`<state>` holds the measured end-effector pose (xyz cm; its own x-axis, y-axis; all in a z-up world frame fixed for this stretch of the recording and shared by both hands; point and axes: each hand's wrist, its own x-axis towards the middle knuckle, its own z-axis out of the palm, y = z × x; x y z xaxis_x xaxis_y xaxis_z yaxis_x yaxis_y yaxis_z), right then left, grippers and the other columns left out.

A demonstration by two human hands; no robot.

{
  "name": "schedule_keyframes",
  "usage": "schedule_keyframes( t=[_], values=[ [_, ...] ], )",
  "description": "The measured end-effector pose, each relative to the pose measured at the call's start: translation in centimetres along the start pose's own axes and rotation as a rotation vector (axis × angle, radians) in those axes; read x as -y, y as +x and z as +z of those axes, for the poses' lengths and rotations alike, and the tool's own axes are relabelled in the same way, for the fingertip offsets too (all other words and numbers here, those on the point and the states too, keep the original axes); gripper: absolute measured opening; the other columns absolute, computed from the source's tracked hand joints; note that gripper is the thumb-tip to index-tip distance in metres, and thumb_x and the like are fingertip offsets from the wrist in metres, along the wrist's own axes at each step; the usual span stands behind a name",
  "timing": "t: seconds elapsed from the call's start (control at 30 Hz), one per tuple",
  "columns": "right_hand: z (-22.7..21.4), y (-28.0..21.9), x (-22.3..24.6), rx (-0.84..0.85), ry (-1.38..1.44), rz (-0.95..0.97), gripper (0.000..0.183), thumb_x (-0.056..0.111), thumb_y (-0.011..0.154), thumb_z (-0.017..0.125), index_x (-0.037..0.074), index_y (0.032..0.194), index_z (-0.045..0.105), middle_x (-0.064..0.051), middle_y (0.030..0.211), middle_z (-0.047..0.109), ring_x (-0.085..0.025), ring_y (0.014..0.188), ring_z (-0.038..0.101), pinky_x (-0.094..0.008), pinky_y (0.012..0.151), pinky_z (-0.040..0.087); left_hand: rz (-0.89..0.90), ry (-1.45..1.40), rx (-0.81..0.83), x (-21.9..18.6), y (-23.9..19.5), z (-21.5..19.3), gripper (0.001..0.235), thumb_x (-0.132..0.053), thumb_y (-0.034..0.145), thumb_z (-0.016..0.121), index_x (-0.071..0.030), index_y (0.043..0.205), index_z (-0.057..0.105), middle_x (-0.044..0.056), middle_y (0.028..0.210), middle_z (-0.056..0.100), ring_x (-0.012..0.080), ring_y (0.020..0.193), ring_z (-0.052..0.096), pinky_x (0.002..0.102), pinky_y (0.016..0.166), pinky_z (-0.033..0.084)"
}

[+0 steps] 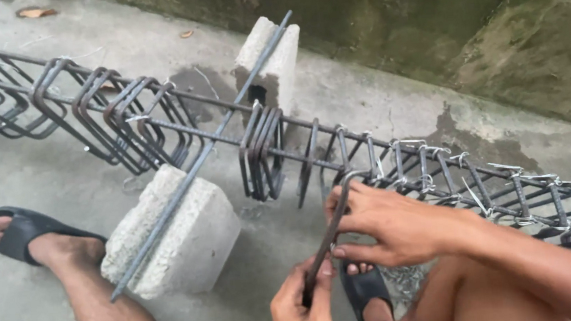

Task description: Tying steel rebar stirrups to longitudinal bars using wire and a manual twisting tool

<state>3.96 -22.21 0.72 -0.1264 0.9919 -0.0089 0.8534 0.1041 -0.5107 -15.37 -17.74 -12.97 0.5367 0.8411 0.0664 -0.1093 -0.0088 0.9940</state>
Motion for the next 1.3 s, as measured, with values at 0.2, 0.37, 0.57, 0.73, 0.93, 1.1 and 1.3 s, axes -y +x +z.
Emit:
schedule_keyframes(
  t=[0.2, 0.37, 0.57, 0.73, 0.93, 1.1, 1.3],
  values=[
    [-1.1, 1.0, -5.8, -0.059, 0.303, 0.334, 0.03, 0.029, 0.097, 0.059, 0.01, 0.117, 0.07, -0.006, 0.106, 0.072, -0.019, 0.089, 0.073, -0.034, 0.075, 0.062, 0.321, 0.447, -0.013, 4.9, 0.4, -3.1, 0.012, -0.014, 0.078, 0.073, -0.013, 0.088, 0.079, 0.004, 0.085, 0.073, 0.0169, 0.068, 0.063, 0.028, 0.062, 0.05],
    [-1.7, 1.5, -8.6, -0.321, 0.69, 0.529, 0.025, 0.025, 0.102, 0.057, 0.001, 0.104, 0.065, -0.006, 0.068, 0.062, -0.015, 0.059, 0.066, -0.03, 0.055, 0.058, 0.073, 1.148, 0.143, 18.6, -3.8, -7.3, 0.038, -0.05, 0.078, 0.074, -0.045, 0.115, 0.073, 0.006, 0.088, 0.067, 0.0304, 0.07, 0.072, 0.046, 0.059, 0.056],
    [-1.5, 3.7, -10.1, -0.366, 0.842, 0.473, 0.03, 0.018, 0.106, 0.043, -0.005, 0.107, 0.063, -0.014, 0.105, 0.067, -0.018, 0.068, 0.06, -0.034, 0.065, 0.06, -0.365, 0.35, 0.036, 34.5, -8.2, -11.4, 0.037, -0.008, 0.075, 0.067, -0.019, 0.108, 0.08, 0.002, 0.057, 0.078, 0.0124, 0.046, 0.077, 0.025, 0.05, 0.061],
    [-1.6, 5.9, -8.5, -0.388, 0.467, 0.511, 0.022, 0.027, 0.095, 0.066, 0.008, 0.105, 0.071, -0.001, 0.082, 0.064, -0.011, 0.071, 0.054, -0.026, 0.063, 0.048, -1.174, -0.787, 0.234, 37.3, -10.9, -13.4, 0.073, -0.006, 0.087, 0.068, -0.011, 0.155, 0.042, 0.03, 0.139, 0.062, 0.0505, 0.12, 0.065, 0.063, 0.088, 0.058],
    [-1.7, 8.3, -6.8, -0.453, 0.579, 0.426, 0.014, 0.018, 0.102, 0.058, 0.005, 0.107, 0.057, -0.007, 0.095, 0.064, -0.015, 0.08, 0.073, -0.027, 0.068, 0.066, -1.372, -0.299, -0.127, 23.3, -6.1, -7.8, 0.085, -0.061, 0.089, 0.052, 0.015, 0.115, 0.076, 0.038, 0.088, 0.074, 0.0461, 0.069, 0.071, 0.051, 0.06, 0.059],
    [-0.2, 9.6, -7.8, -0.572, 0.177, 0.247, 0.009, 0.012, 0.098, 0.068, 0.004, 0.097, 0.065, -0.007, 0.086, 0.07, -0.016, 0.074, 0.066, -0.03, 0.066, 0.058, -1.284, -0.069, -0.028, 21.3, -7.2, -5.2, 0.04, -0.025, 0.093, 0.075, 0.015, 0.098, 0.074, 0.024, 0.07, 0.07, 0.031, 0.057, 0.066, 0.038, 0.05, 0.053],
    [2.5, 10.9, -11.4, -0.504, -0.312, 0.099, 0.01, 0.021, 0.098, 0.071, 0.014, 0.1, 0.065, -0.003, 0.09, 0.066, -0.021, 0.089, 0.066, -0.051, 0.111, 0.04, -0.93, 0.803, 0.129, 21.1, -8.1, -5.1, 0.024, -0.048, 0.075, 0.078, -0.032, 0.093, 0.08, -0.008, 0.083, 0.08, 0.0171, 0.085, 0.076, 0.032, 0.081, 0.058]
  ],
)
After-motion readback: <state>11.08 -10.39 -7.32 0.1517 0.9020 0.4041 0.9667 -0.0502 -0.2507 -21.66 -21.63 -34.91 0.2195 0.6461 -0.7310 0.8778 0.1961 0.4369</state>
